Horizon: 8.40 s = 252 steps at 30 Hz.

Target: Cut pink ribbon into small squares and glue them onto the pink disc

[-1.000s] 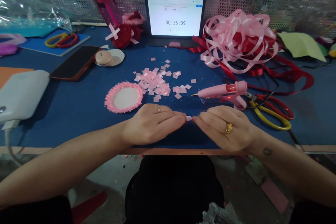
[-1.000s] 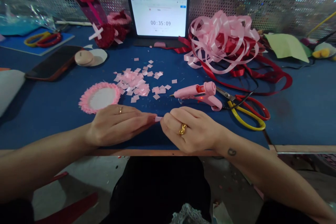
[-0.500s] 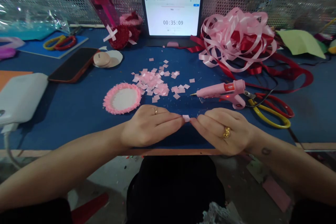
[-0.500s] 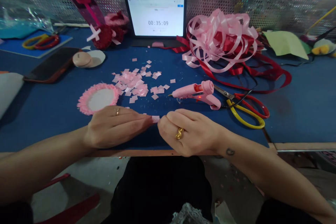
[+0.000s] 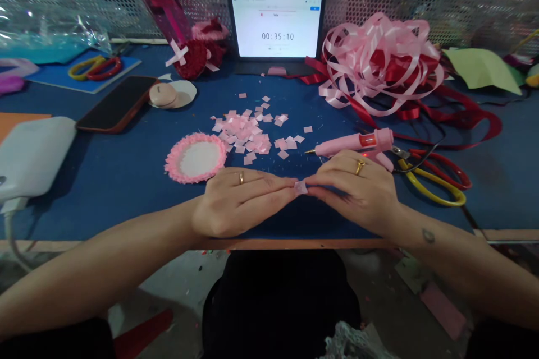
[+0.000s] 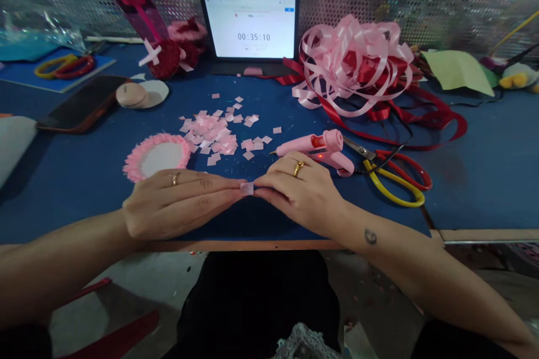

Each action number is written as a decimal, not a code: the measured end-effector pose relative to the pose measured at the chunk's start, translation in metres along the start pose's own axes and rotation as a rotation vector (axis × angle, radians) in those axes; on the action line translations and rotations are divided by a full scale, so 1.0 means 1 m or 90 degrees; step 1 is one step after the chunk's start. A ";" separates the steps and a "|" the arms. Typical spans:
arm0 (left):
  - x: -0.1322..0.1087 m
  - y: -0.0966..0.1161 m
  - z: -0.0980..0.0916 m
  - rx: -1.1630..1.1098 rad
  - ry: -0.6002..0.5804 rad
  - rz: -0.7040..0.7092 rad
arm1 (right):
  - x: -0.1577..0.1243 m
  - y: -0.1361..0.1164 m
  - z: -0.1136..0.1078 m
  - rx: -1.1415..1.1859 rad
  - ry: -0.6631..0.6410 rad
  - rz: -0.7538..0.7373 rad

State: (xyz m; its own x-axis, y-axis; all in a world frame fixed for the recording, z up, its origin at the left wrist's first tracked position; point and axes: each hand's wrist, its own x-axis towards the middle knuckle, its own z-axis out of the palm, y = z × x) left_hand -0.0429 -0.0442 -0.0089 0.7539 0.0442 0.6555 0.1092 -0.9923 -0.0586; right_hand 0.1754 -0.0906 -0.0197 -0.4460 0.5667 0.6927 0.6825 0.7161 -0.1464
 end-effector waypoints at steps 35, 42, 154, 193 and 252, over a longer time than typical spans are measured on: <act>-0.007 -0.002 0.016 -0.085 0.028 -0.004 | -0.004 -0.003 0.003 -0.004 -0.045 -0.061; -0.009 -0.006 0.021 -0.095 0.058 0.021 | -0.004 -0.003 0.005 -0.009 -0.039 -0.089; -0.001 0.000 0.026 0.031 -0.012 -0.009 | -0.006 -0.009 0.015 -0.045 -0.068 -0.109; 0.001 0.005 0.023 -0.031 -0.071 0.045 | -0.011 -0.013 0.019 -0.074 -0.096 -0.182; 0.001 -0.002 0.025 -0.062 -0.024 -0.060 | -0.004 -0.007 0.014 0.007 -0.102 -0.067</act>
State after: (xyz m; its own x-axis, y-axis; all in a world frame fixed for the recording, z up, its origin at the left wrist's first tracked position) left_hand -0.0257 -0.0397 -0.0268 0.7674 0.1396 0.6258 0.1185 -0.9901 0.0755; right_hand 0.1644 -0.0923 -0.0311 -0.6012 0.5460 0.5835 0.6218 0.7783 -0.0876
